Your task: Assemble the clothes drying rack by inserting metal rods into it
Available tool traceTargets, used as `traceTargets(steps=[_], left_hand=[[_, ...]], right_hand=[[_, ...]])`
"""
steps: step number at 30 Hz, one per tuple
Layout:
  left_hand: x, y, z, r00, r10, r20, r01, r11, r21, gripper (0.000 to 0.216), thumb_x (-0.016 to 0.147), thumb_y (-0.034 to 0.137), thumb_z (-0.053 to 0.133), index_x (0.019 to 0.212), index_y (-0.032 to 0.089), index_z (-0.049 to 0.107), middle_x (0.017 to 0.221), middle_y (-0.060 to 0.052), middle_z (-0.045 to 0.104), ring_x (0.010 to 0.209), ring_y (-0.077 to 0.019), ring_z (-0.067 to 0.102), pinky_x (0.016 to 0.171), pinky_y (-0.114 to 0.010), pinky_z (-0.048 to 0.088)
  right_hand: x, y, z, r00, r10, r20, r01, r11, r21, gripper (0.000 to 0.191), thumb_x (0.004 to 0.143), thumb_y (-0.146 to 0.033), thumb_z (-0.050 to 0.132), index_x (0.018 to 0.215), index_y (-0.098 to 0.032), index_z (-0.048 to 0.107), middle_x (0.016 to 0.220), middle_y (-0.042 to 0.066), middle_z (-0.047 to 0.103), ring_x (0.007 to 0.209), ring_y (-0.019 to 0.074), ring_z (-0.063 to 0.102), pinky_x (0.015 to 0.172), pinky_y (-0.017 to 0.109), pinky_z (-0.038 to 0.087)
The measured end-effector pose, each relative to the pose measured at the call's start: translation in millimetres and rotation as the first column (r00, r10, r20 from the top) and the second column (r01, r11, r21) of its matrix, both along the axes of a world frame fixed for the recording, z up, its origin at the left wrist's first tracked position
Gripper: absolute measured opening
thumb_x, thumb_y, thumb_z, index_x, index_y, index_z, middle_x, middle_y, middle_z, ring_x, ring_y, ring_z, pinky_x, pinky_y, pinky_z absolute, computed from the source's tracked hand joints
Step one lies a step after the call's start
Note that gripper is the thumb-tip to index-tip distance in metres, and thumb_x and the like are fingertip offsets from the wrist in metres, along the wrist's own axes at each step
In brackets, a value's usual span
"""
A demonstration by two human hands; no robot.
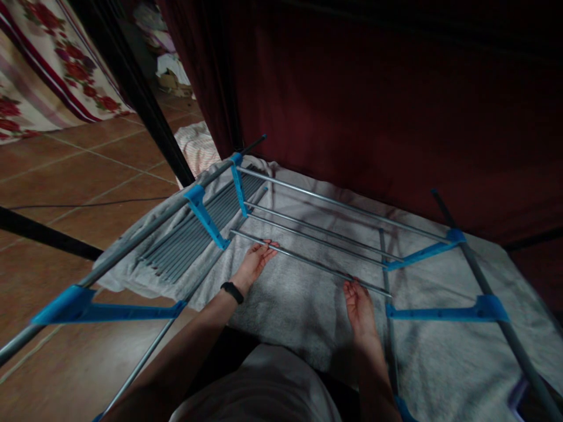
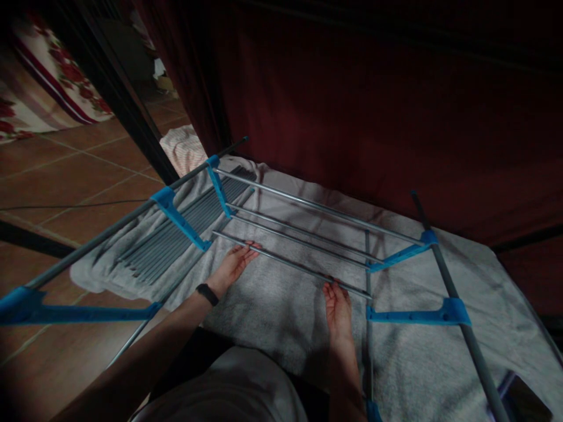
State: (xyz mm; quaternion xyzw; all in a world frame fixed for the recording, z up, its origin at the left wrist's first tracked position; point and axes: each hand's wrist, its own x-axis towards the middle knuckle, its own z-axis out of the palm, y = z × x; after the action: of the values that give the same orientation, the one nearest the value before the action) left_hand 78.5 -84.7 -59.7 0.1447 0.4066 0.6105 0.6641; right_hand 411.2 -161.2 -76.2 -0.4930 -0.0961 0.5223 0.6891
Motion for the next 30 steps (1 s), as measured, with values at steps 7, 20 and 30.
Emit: traceTargets(steps=[7,20,30], left_hand=[[0,-4,-2.0,0.999,0.049,0.018,-0.05,0.997,0.061,0.014,0.094,0.022,0.078,0.102,0.012,0.073,0.103,-0.015,0.081,0.1,-0.0218,0.08,0.099,-0.035,0.062],[8,-5,-3.4,0.989,0.126,-0.073,-0.124,0.991,0.042,0.021,0.079,0.024,0.092,0.082,0.019,0.072,0.089,-0.005,0.08,0.099,-0.0213,0.077,0.095,-0.032,0.06],[11,-6,4.1,0.986,0.153,-0.066,-0.153,0.988,-0.001,0.015,0.082,0.015,0.087,0.082,0.019,0.072,0.087,-0.005,0.078,0.098,-0.0219,0.077,0.1,-0.035,0.058]], right_hand=[[0,-1,-4.9,0.999,-0.008,0.047,0.006,0.999,0.051,0.016,0.076,-0.022,0.082,0.088,-0.021,0.072,0.093,0.002,0.081,0.083,0.0139,0.075,0.084,0.024,0.063],[2,-2,-4.3,0.997,-0.014,0.073,0.01,0.998,0.055,0.009,0.085,-0.03,0.075,0.092,-0.026,0.073,0.094,0.0,0.08,0.086,0.014,0.075,0.085,0.028,0.062],[2,-2,-2.5,0.999,-0.03,0.02,0.029,0.998,0.062,0.013,0.082,-0.03,0.081,0.089,-0.023,0.072,0.094,0.001,0.079,0.083,0.0132,0.074,0.083,0.026,0.062]])
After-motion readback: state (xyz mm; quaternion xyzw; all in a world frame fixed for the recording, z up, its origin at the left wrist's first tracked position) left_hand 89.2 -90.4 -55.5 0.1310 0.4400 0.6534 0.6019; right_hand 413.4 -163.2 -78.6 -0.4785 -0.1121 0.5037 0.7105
